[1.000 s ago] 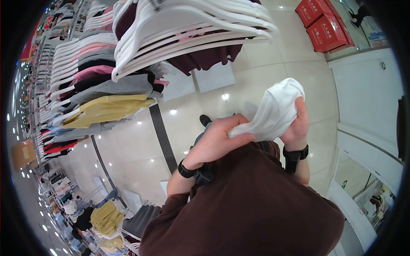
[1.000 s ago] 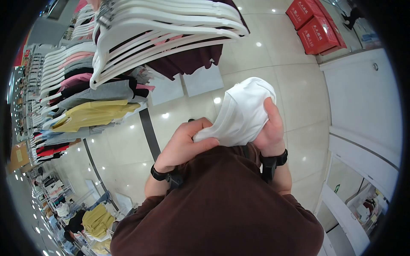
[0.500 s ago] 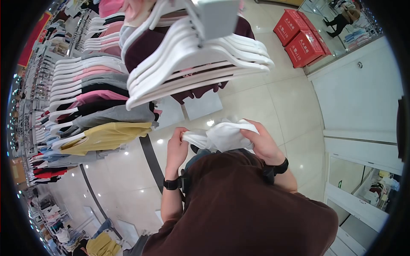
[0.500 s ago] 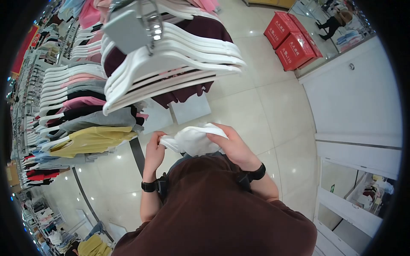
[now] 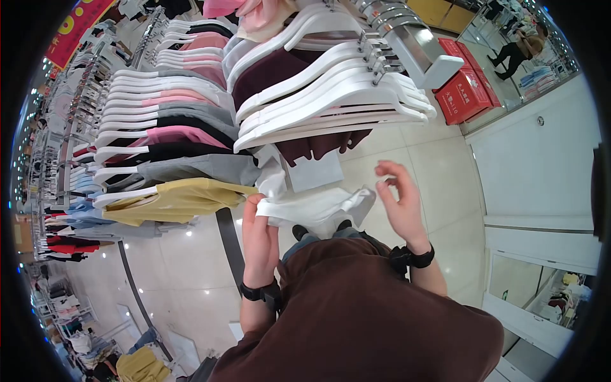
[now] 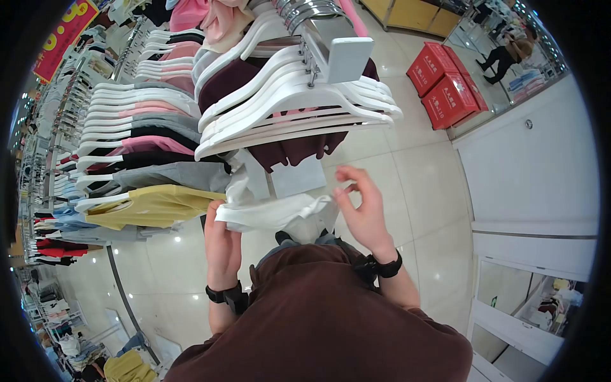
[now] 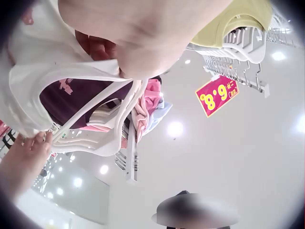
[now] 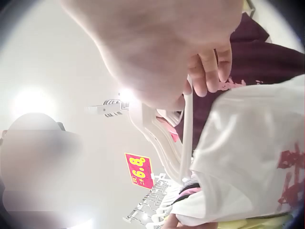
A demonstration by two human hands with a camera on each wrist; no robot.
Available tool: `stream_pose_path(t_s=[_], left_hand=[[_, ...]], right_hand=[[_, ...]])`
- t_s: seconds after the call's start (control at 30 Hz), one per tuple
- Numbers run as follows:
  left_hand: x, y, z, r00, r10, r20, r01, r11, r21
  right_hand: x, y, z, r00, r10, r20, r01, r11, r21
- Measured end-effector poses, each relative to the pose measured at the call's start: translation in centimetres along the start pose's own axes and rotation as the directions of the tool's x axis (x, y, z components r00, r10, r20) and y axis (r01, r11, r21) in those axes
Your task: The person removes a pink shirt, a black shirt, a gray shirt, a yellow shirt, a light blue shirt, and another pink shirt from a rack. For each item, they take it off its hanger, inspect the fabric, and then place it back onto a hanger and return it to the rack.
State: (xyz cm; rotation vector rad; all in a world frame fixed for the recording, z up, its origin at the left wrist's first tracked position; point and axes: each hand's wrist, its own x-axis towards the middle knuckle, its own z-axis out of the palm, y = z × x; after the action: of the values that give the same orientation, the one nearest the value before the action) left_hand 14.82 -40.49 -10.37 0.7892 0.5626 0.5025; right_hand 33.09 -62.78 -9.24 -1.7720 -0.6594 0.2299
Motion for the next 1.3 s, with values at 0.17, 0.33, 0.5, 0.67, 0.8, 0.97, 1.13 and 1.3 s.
stream_pose_path(t_s=[0.17, 0.33, 0.5, 0.67, 0.8, 0.97, 1.13, 1.3], left_hand=[[-1.0, -1.2, -0.3, 0.998, 0.003, 0.063, -0.01, 0.993, 0.115], [-2.1, -1.5, 0.1, 0.992, -0.089, 0.086, 0.076, 0.987, 0.139], [-2.4, -0.4, -0.5, 0.989, -0.121, 0.082, 0.11, 0.986, 0.128], [-2.6, 0.0, -1.7, 0.989, -0.105, 0.104, 0.083, 0.977, 0.198], [-2.9, -0.3, -2.0, 0.992, -0.099, 0.075, 0.084, 0.981, 0.174], [-3.3, -0.3, -1.5, 0.989, -0.1, 0.112, 0.084, 0.986, 0.144], [-3.4, -0.2, -1.2, 0.985, -0.117, 0.129, 0.095, 0.982, 0.163], [-3.2, -0.7, -1.4, 0.979, -0.156, 0.13, 0.129, 0.972, 0.196]], right_hand=[[3.1, -2.3, -0.6, 0.903, -0.314, -0.293, 0.272, 0.946, -0.177], [6.3, -5.6, 0.3, 0.798, -0.527, -0.292, 0.417, 0.833, -0.364], [7.6, -5.9, 1.7, 0.778, -0.557, -0.291, 0.42, 0.805, -0.418], [9.2, -6.7, 2.1, 0.753, -0.579, -0.313, 0.438, 0.796, -0.418], [9.3, -7.7, 2.2, 0.77, -0.559, -0.307, 0.421, 0.807, -0.414], [9.2, -6.8, 2.0, 0.794, -0.524, -0.306, 0.377, 0.821, -0.428], [9.3, -6.1, 1.6, 0.811, -0.455, -0.368, 0.379, 0.887, -0.264], [9.1, -8.4, -0.5, 0.831, -0.407, -0.379, 0.378, 0.913, -0.152]])
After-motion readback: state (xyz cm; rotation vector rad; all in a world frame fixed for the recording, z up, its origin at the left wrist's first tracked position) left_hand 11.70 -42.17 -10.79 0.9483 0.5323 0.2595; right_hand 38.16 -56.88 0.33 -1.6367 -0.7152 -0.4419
